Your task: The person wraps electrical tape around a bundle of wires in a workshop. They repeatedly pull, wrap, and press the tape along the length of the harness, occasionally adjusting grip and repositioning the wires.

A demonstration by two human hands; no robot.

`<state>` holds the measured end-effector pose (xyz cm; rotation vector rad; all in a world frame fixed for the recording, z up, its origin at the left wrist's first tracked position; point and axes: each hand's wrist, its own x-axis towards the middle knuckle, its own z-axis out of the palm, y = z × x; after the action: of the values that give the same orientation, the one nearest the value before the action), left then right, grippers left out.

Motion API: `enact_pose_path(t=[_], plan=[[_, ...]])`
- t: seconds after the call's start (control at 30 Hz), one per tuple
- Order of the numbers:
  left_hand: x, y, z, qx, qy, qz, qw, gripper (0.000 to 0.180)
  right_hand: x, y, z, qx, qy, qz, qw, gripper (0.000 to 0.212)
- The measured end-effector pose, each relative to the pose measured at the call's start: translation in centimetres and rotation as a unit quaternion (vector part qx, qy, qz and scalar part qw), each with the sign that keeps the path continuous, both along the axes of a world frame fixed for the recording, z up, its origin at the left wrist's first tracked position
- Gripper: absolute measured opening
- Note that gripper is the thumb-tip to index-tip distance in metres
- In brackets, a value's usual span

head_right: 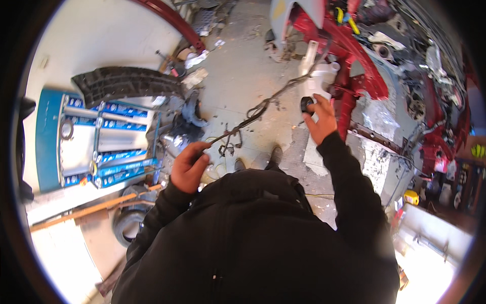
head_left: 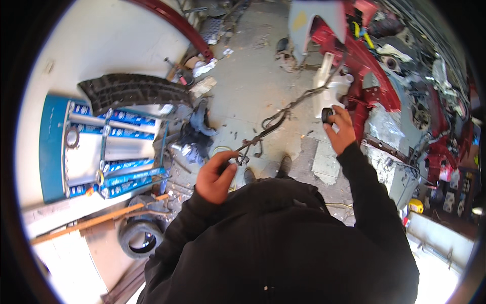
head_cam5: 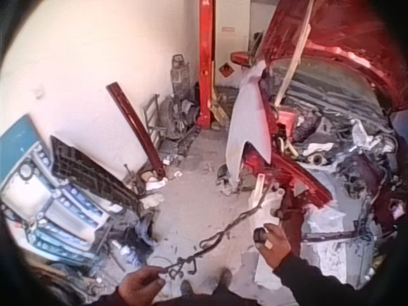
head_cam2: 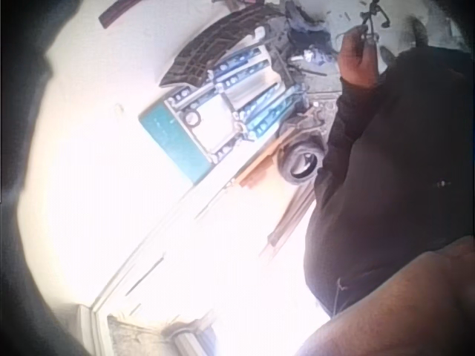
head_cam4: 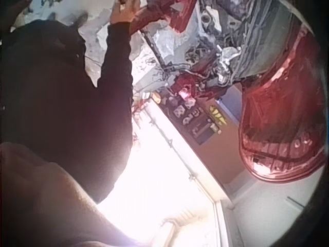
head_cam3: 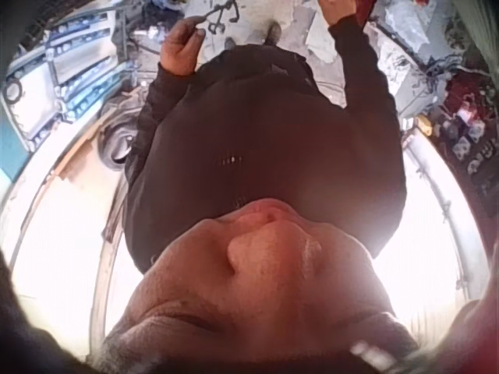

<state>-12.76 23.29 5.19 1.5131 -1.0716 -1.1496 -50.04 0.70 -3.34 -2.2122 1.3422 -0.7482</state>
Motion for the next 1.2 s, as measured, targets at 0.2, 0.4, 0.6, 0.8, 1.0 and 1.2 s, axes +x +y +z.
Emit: enact_pose_path(t=[0.2, 0.4, 0.6, 0.8, 1.0, 1.2], plan=[[-2.9, -3.1, 4.5, -0.164, -0.208, -0.035, 0.964, 0.034, 11.5, 10.5, 9.9, 0.027, -0.121, 0.167, 0.978, 0.024], [-3.1, -3.1, 5.1, -0.22, -0.277, -0.02, 0.935, 0.028, 13.8, 12.2, 13.4, -0.054, -0.086, 0.196, 0.975, 0.032], [-2.4, -2.6, 4.5, -0.225, -0.303, -0.029, 0.926, 0.02, 14.0, 12.4, 13.3, -0.094, -0.04, 0.208, 0.973, 0.035], [-2.2, -2.3, 3.3, -0.176, -0.337, -0.05, 0.924, 0.012, 14.4, 12.6, 13.0, -0.12, -0.019, 0.233, 0.965, 0.037], [-2.2, -2.2, 2.0, -0.19, -0.289, -0.042, 0.937, 0.012, 14.5, 13.0, 12.6, -0.098, -0.014, 0.227, 0.969, 0.033], [-1.8, -1.6, 2.3, -0.158, -0.153, -0.024, 0.975, 0.016, 14.9, 12.9, 12.2, -0.064, -0.053, 0.207, 0.975, 0.034]])
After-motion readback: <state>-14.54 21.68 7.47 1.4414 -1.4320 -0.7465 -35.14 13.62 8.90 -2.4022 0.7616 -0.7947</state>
